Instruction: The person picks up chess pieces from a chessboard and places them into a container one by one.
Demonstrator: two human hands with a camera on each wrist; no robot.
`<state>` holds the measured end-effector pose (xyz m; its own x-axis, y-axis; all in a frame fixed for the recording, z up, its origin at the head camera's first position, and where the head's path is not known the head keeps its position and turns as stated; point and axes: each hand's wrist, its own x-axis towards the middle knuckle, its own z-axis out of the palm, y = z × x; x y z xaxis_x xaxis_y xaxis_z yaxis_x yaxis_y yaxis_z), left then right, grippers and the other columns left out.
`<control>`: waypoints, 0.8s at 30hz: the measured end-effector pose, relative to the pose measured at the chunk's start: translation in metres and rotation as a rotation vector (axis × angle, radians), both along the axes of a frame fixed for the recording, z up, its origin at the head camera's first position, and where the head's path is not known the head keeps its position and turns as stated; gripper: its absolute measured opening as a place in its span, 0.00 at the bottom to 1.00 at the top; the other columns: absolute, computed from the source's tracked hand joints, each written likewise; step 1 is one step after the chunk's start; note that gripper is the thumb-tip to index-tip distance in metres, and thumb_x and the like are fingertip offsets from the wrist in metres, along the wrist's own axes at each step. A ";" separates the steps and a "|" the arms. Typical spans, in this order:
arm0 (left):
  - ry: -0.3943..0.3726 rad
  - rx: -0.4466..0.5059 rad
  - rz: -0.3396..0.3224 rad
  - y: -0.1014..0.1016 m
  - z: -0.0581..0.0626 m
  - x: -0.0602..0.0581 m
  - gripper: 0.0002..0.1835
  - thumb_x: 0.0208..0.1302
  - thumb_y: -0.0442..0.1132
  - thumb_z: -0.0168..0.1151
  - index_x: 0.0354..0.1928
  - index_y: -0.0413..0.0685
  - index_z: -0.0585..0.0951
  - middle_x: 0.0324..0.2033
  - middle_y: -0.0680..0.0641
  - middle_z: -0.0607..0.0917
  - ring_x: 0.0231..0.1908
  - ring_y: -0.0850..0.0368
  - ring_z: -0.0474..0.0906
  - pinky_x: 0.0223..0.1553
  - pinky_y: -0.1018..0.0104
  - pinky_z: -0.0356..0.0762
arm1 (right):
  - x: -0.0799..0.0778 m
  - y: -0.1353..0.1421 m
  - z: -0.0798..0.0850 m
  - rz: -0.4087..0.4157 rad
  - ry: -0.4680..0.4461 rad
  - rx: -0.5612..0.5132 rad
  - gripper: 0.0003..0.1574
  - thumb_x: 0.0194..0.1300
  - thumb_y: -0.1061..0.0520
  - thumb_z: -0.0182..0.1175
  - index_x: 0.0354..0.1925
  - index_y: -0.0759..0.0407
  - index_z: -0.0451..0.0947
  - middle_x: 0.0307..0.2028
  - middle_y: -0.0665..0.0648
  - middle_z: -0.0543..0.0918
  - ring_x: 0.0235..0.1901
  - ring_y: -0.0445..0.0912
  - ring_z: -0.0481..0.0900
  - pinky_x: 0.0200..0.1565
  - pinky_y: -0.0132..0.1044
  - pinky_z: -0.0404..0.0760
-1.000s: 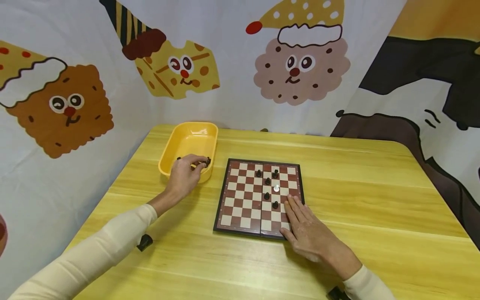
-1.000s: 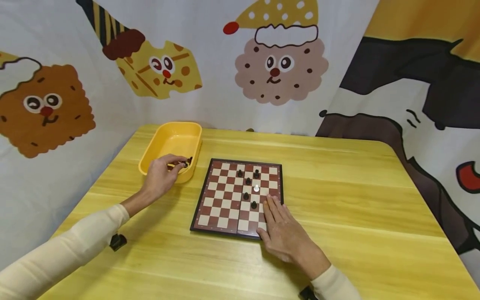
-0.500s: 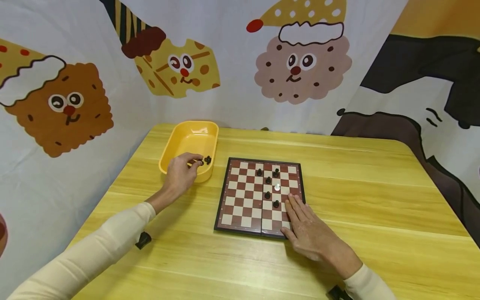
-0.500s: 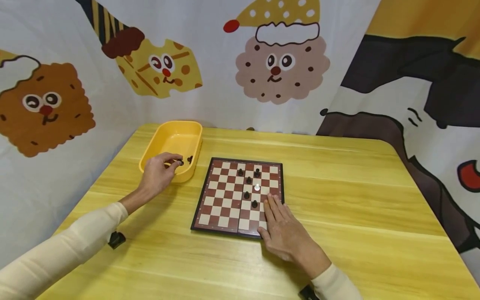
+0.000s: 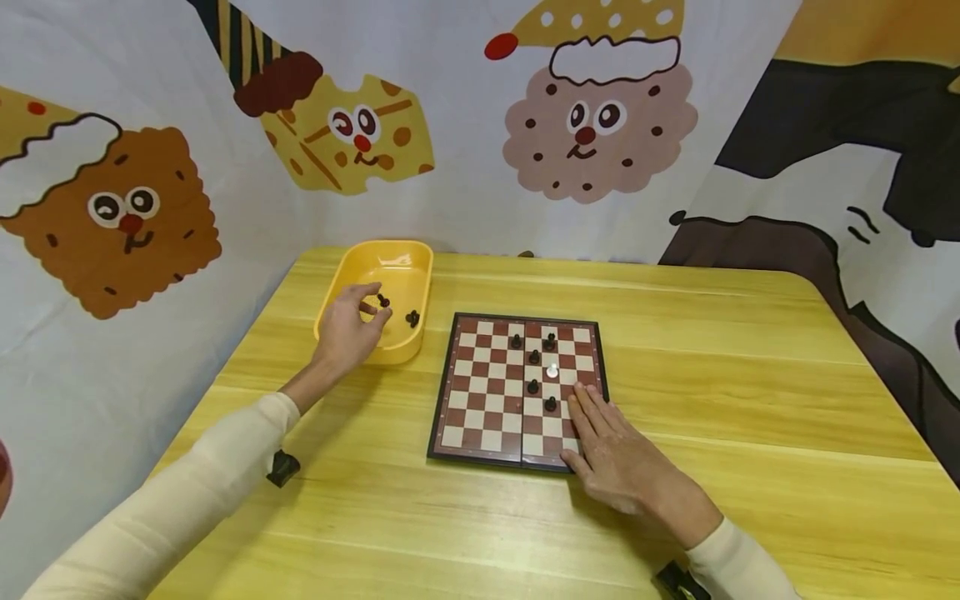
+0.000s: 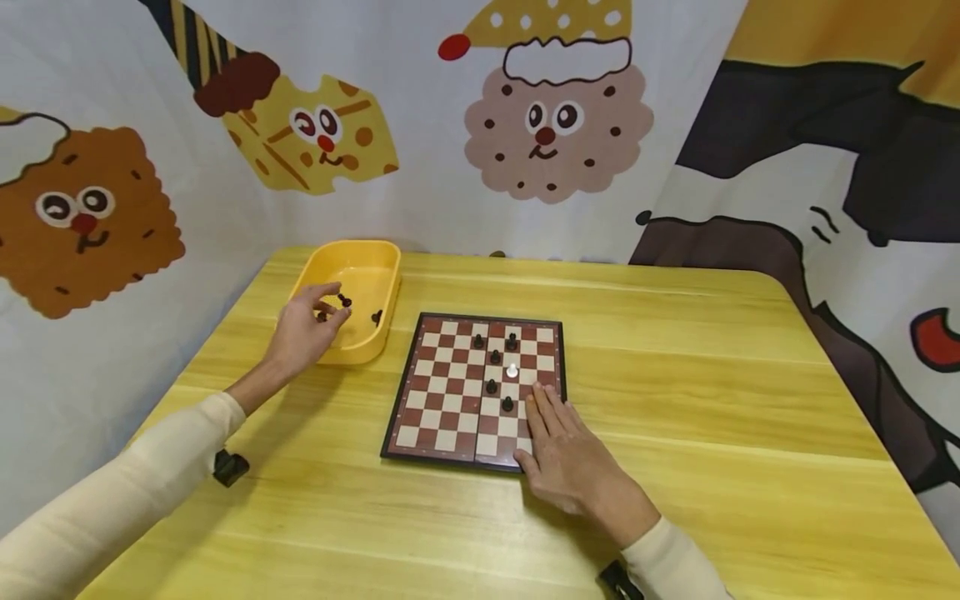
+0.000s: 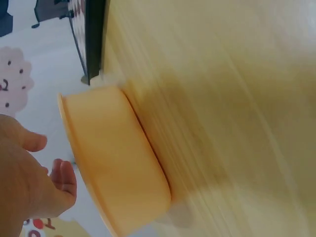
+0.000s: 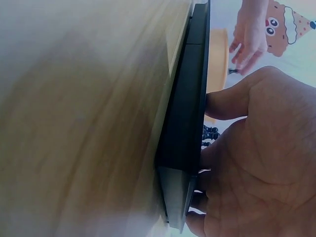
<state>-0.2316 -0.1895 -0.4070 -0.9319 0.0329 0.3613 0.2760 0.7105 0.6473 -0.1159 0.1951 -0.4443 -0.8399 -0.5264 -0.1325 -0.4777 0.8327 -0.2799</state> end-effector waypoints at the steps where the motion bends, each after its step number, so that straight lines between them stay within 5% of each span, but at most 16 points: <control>1: -0.008 0.005 -0.007 0.001 0.000 0.001 0.20 0.72 0.30 0.62 0.63 0.31 0.77 0.56 0.34 0.77 0.43 0.45 0.81 0.26 0.65 0.79 | 0.000 0.000 0.000 0.001 0.002 0.002 0.45 0.81 0.44 0.43 0.76 0.76 0.46 0.77 0.73 0.44 0.76 0.66 0.42 0.72 0.59 0.46; 7: -0.009 0.046 -0.072 0.015 -0.001 0.015 0.20 0.72 0.30 0.58 0.63 0.35 0.77 0.57 0.38 0.75 0.43 0.49 0.78 0.29 0.64 0.78 | -0.002 0.000 0.000 0.010 0.009 0.031 0.45 0.81 0.44 0.42 0.76 0.76 0.46 0.77 0.73 0.43 0.76 0.65 0.42 0.73 0.58 0.46; 15: -0.085 -0.023 -0.267 0.047 -0.001 0.031 0.19 0.72 0.31 0.57 0.63 0.39 0.79 0.52 0.44 0.81 0.41 0.55 0.78 0.33 0.65 0.81 | -0.002 -0.002 0.001 0.015 0.010 0.013 0.44 0.81 0.45 0.43 0.76 0.77 0.47 0.77 0.73 0.44 0.76 0.66 0.42 0.73 0.59 0.47; 24: -0.343 0.099 -0.423 0.087 -0.006 0.030 0.19 0.73 0.34 0.61 0.64 0.42 0.79 0.57 0.44 0.81 0.37 0.52 0.80 0.26 0.65 0.79 | 0.000 -0.003 0.000 0.002 0.007 0.025 0.44 0.81 0.45 0.43 0.76 0.76 0.47 0.77 0.73 0.43 0.76 0.66 0.41 0.73 0.59 0.46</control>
<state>-0.2017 -0.1023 -0.4127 -0.9096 0.4110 0.0601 0.2858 0.5143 0.8086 -0.1161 0.1918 -0.4438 -0.8396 -0.5250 -0.1395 -0.4818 0.8383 -0.2552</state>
